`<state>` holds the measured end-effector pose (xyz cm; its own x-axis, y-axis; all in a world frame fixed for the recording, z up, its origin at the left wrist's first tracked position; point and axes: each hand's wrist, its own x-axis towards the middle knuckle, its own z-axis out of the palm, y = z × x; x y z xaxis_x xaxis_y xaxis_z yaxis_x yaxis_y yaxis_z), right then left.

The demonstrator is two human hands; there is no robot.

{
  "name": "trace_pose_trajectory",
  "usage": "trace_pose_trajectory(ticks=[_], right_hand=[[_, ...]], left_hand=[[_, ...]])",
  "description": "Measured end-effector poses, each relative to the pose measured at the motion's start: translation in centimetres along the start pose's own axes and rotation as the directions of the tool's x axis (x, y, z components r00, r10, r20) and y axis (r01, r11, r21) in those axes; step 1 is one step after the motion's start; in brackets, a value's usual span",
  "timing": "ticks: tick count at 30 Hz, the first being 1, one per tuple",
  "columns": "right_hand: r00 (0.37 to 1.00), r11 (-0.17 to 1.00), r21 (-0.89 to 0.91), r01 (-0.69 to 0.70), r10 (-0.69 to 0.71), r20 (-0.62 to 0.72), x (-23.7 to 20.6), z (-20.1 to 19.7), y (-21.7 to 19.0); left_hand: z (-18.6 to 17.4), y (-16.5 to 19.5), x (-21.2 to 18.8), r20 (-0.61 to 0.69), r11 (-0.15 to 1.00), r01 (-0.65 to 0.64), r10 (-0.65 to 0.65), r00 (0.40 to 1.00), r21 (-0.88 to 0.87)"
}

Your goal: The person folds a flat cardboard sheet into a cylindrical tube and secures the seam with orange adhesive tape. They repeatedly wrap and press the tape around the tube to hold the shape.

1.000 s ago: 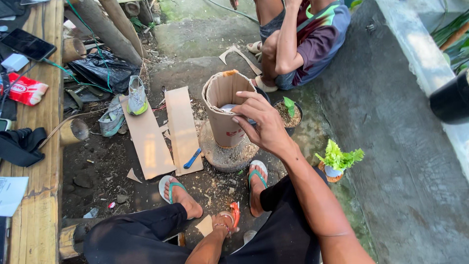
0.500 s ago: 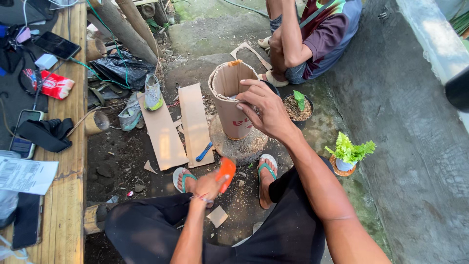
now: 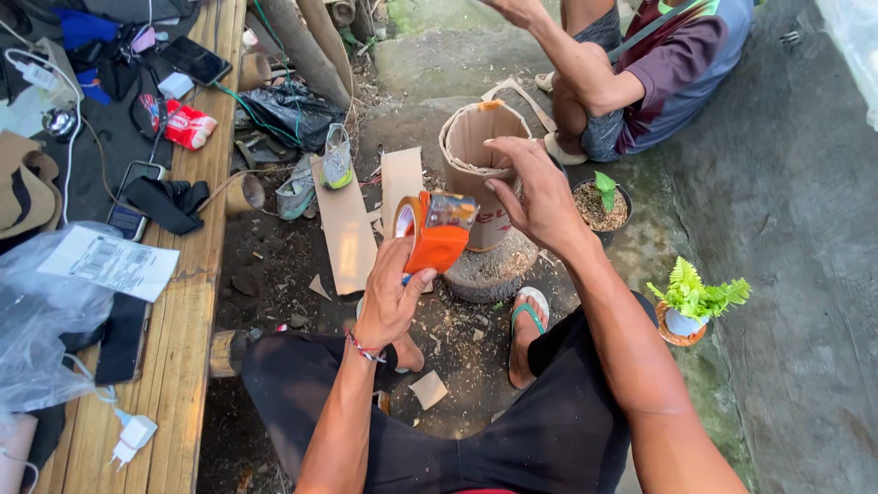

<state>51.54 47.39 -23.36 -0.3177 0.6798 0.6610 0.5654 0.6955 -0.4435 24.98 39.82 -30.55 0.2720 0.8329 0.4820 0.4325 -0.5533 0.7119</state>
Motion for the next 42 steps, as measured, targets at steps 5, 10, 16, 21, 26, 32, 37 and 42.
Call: trace_pose_trajectory(ticks=[5, 10, 16, 21, 26, 32, 37, 42], right_hand=[[0.997, 0.998, -0.002, -0.07, 0.07, 0.036, -0.4, 0.5, 0.1], [0.998, 0.997, 0.043, -0.068, 0.068, -0.002, -1.2, 0.8, 1.0], [0.998, 0.99, 0.121, -0.066, 0.066, 0.0, -2.0, 1.1, 1.3], [0.999, 0.99, 0.134, -0.03, 0.028, 0.015, -2.0, 1.0, 0.7], [0.992, 0.992, 0.095, -0.089, 0.08, 0.097, -1.9, 0.6, -0.3], [0.995, 1.0, 0.001, 0.023, -0.023, 0.095, -0.9, 0.7, -0.4], [0.992, 0.999, -0.034, -0.012, 0.017, 0.128, -0.5, 0.7, -0.4], [0.986, 0.996, -0.091, 0.003, 0.013, 0.169, 0.0, 0.6, -0.8]], left_hand=[[0.6, -1.0, 4.3, 0.237, 0.588, 0.25, -0.1, 0.966, -0.769], [0.0, -0.7, 7.1, 0.295, 0.467, 0.32, -0.129, 0.947, -0.824], [0.2, 0.0, 5.4, 0.259, 0.694, 0.383, -0.283, 0.924, -0.61], [0.7, -0.9, 4.8, 0.282, 0.515, 0.419, -0.325, 0.903, -0.748], [0.5, -1.5, 4.3, 0.29, 0.437, 0.425, -0.342, 0.894, -0.793], [-0.6, -2.2, 4.3, 0.295, 0.359, 0.443, -0.397, 0.869, -0.821], [-1.6, -2.6, 4.5, 0.312, 0.309, 0.482, -0.464, 0.829, -0.82], [-2.4, -2.1, 4.9, 0.337, 0.263, 0.52, -0.515, 0.788, -0.813]])
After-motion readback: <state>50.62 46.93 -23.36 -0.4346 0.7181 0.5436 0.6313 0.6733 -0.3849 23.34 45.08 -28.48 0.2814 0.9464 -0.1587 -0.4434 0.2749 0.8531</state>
